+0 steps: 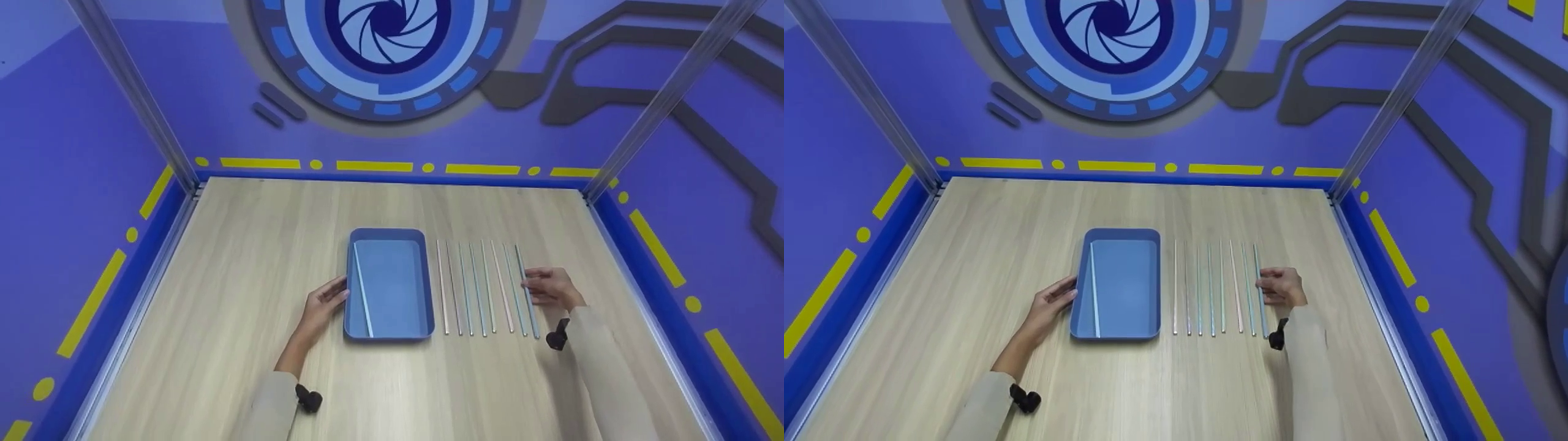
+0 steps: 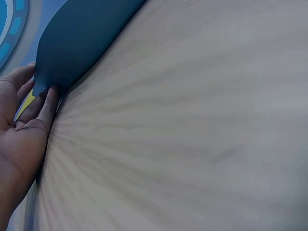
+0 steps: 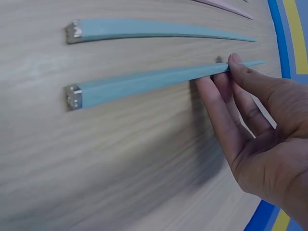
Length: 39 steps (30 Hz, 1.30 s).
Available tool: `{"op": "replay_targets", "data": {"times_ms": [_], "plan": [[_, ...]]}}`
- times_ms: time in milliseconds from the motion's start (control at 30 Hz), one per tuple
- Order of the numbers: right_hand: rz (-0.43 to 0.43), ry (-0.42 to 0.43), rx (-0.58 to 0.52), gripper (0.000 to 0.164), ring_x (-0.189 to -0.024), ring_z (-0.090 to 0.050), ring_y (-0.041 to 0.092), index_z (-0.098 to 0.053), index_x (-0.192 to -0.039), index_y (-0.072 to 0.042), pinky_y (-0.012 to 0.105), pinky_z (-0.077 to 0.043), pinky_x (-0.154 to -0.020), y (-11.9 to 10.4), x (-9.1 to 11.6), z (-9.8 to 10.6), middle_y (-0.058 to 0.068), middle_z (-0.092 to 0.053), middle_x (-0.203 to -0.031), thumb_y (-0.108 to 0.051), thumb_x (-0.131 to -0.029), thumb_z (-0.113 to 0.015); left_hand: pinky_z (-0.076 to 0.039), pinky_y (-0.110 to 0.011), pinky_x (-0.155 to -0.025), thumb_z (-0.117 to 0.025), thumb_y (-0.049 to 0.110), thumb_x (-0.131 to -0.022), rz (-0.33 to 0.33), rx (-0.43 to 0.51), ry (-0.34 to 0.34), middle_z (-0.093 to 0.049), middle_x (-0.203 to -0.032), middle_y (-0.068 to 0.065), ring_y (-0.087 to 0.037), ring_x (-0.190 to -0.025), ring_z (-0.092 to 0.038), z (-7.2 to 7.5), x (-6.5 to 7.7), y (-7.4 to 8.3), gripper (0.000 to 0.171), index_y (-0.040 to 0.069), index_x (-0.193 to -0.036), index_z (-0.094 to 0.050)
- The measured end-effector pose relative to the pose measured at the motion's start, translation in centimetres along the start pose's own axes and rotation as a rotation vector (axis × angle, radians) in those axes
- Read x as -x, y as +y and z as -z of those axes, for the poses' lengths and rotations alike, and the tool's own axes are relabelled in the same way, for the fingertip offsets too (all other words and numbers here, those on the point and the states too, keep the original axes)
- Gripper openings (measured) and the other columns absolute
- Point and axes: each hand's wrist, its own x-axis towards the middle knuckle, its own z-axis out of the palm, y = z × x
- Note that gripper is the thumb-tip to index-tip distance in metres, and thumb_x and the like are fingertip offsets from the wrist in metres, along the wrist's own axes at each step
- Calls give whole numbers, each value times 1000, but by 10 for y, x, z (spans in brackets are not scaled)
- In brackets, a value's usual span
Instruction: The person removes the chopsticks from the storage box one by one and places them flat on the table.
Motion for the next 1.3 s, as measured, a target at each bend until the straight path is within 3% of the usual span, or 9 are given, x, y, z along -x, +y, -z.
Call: {"op": "replay_targets", "data": {"times_ms": [333,533,767,867,1100,1300], "plan": [[10,97,26,47,-70,-73,8,-56,-139,9,23,-65,-67,5,-6,-8,3,-79,-95,-9,-97,-69,-52,-23,-110,-70,15,-98,13,-20,9,-53,-151,-20,-35,-143,-49,0,-1,0,53,3,-146,-54],[65,91,43,46,-76,-71,8,-55,-136,13,22,-65,-70,6,-2,-9,7,-78,-97,-10,-98,-68,-52,-24,-110,-70,13,-97,-1,-24,9,-52,-152,-22,-37,-144,-48,0,-2,-2,52,1,-146,-54],[129,72,84,42,-87,-75,14,-55,-133,16,27,-66,-77,1,1,-4,25,-74,-113,-10,-101,-63,-52,-23,-110,-70,13,-98,-7,-39,15,-52,-152,-21,-36,-144,-48,-1,-1,-2,51,2,-146,-54],[143,54,106,43,-89,-75,14,-55,-134,15,27,-66,-78,-5,-1,-6,26,-73,-115,-12,-102,-63,-52,-22,-110,-69,11,-98,-8,-30,8,-51,-153,-22,-36,-145,-47,0,0,-2,52,2,-147,-53],[197,3,102,40,-85,-71,15,-57,-134,13,28,-64,-74,-24,-6,-34,24,-73,-111,-11,-102,-61,-52,-22,-110,-67,11,-99,-12,6,-13,-49,-154,-23,-38,-146,-45,4,2,-4,53,-2,-147,-50],[271,-58,108,40,-98,-72,23,-61,-133,8,35,-65,-86,-59,-8,-67,27,-69,-119,-17,-102,-64,-52,-23,-110,-68,13,-99,-2,-11,-3,-52,-152,-20,-35,-144,-48,-2,-1,-2,51,2,-146,-53]]}}
